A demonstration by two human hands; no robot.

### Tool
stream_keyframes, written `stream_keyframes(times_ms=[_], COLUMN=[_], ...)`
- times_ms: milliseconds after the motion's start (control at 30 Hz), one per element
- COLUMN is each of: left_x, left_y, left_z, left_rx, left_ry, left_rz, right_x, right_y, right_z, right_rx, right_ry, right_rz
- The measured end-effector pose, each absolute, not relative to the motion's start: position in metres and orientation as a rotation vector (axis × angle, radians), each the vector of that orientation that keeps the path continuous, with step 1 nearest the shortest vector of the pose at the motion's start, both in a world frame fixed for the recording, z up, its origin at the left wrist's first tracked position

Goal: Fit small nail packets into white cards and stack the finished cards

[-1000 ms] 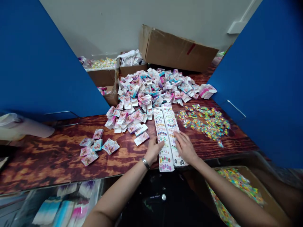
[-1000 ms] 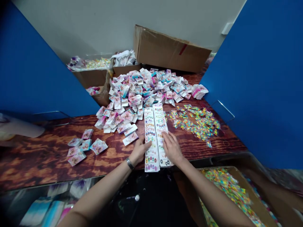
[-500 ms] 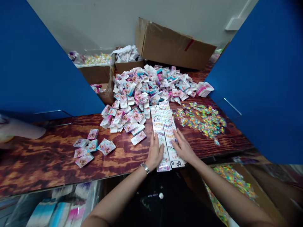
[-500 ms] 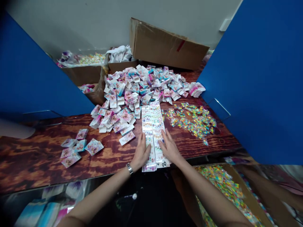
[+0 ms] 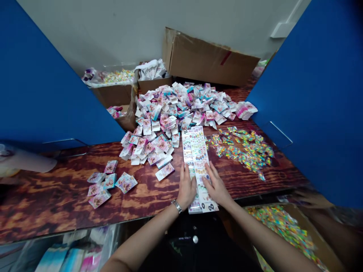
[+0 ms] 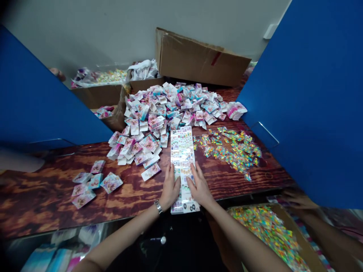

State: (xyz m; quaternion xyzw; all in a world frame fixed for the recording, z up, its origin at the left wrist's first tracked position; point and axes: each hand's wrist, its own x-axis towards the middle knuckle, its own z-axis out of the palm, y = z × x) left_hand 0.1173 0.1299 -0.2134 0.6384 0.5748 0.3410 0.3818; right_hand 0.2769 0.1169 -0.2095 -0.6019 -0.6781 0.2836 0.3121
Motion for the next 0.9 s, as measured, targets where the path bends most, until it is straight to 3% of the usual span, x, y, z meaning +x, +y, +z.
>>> stream_keyframes(times_ms=[900], left_x=[0.105], left_y=[0.123], left_z=[-0.224], left_rx=[1.665], left_ry=[1.559], left_rz=[0.755], right_x=[0.274], right_y=[0.123], right_z=[-0.250], right_rx=[-1.457], right_ry=[-1.680], right_rz=[0.702])
